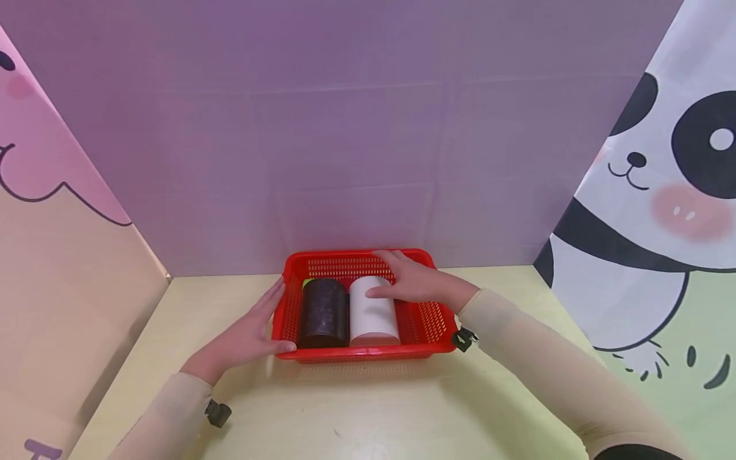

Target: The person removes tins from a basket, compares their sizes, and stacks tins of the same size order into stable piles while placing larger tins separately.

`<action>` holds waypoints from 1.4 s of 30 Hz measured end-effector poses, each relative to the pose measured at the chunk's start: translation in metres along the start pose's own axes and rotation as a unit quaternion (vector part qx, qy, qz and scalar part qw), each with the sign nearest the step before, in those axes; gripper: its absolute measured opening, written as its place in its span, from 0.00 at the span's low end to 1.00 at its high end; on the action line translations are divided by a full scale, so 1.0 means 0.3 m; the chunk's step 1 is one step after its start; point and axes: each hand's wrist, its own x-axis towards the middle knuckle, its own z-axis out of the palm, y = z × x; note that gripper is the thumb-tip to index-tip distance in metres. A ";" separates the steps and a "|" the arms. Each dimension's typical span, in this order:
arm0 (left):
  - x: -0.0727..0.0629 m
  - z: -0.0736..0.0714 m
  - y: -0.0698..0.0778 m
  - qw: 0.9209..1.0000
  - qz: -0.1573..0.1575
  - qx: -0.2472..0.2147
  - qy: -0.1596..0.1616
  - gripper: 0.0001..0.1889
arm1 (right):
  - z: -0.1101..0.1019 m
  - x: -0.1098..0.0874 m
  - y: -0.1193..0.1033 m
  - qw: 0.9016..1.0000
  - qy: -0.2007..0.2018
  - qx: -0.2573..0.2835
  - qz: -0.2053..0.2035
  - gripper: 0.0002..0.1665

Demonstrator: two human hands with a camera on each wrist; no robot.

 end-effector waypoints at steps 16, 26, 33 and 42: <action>-0.001 0.005 0.007 1.000 -0.002 0.003 0.004 0.70 | 0.059 0.078 0.021 0.998 -0.049 -0.003 0.033 0.67; -0.008 0.008 0.009 1.000 -0.004 -0.002 0.005 0.70 | 0.069 0.082 0.000 0.994 -0.095 0.026 0.052 0.67; -0.007 0.010 0.018 1.000 0.002 -0.001 0.000 0.69 | 0.068 0.074 -0.008 0.993 -0.099 0.044 0.057 0.67; -0.008 0.003 0.028 1.000 -0.007 -0.010 -0.002 0.69 | 0.059 0.063 -0.031 0.988 -0.106 0.092 0.066 0.64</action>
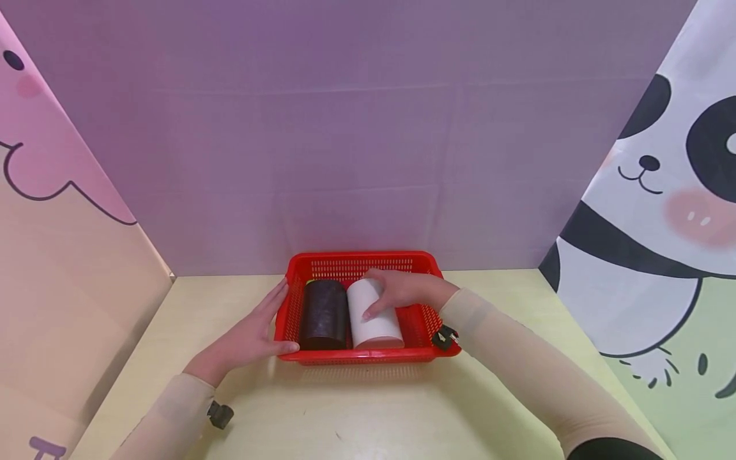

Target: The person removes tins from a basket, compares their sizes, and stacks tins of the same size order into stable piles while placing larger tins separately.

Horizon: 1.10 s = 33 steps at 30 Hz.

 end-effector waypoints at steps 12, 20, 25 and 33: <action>-0.001 -0.001 -0.009 1.000 -0.005 -0.004 0.004 0.69 | 0.010 -0.022 -0.031 0.998 -0.005 0.061 0.019 0.63; -0.009 0.004 -0.015 1.000 -0.002 -0.001 0.004 0.69 | 0.048 -0.028 -0.034 0.999 0.029 0.020 -0.024 0.58; -0.011 0.003 -0.016 1.000 -0.003 0.001 0.004 0.68 | 0.072 -0.030 -0.029 0.997 0.052 0.028 -0.040 0.55; -0.017 -0.004 -0.018 1.000 -0.010 0.002 0.004 0.69 | 0.083 -0.046 -0.045 0.996 0.073 0.027 -0.043 0.50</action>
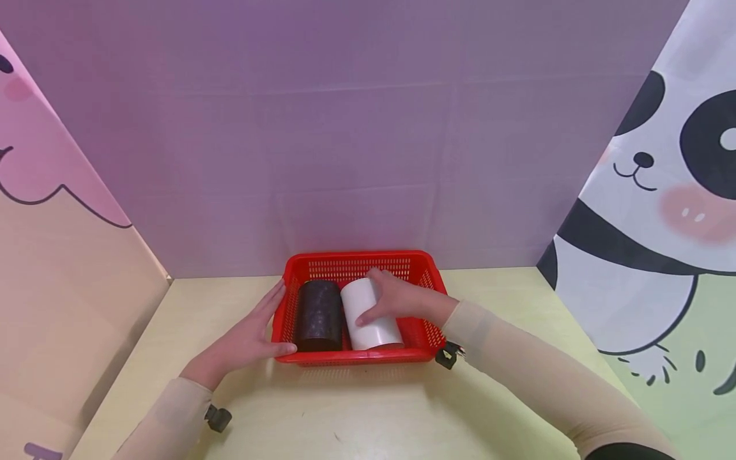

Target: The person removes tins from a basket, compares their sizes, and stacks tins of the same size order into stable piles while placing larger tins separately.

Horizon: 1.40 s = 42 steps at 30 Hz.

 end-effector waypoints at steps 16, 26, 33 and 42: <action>0.002 0.003 0.001 1.000 -0.002 -0.004 -0.002 0.69 | 0.012 -0.024 0.003 0.999 0.041 -0.002 -0.021 0.51; 0.003 0.005 0.005 1.000 -0.001 -0.001 -0.003 0.68 | 0.026 -0.028 0.020 0.997 0.063 -0.007 -0.047 0.56; 0.000 0.001 0.008 1.000 -0.002 0.006 -0.004 0.68 | 0.038 -0.030 0.019 0.996 0.065 0.005 -0.060 0.56; -0.011 -0.004 -0.006 1.000 -0.002 0.004 -0.001 0.68 | 0.083 -0.027 0.003 0.994 0.088 0.033 -0.049 0.57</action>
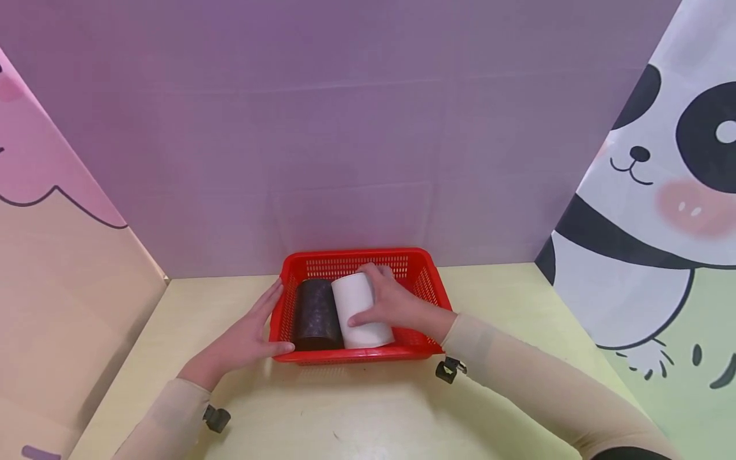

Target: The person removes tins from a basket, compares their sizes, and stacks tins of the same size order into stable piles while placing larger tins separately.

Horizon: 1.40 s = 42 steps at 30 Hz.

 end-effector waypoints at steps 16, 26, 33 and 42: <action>-0.001 -0.002 -0.011 1.000 0.005 -0.014 0.001 0.69 | 0.019 -0.014 -0.009 0.998 0.028 0.049 -0.005 0.55; -0.003 0.000 -0.009 1.000 0.000 -0.013 0.003 0.69 | -0.037 -0.015 0.004 0.997 0.062 0.041 0.007 0.60; -0.004 0.000 -0.011 1.000 0.010 -0.008 0.010 0.68 | -0.102 -0.026 0.018 0.995 0.087 0.045 0.005 0.61; 0.000 0.005 -0.007 1.000 0.022 0.002 0.013 0.68 | -0.191 -0.045 0.047 0.987 0.128 0.092 -0.037 0.60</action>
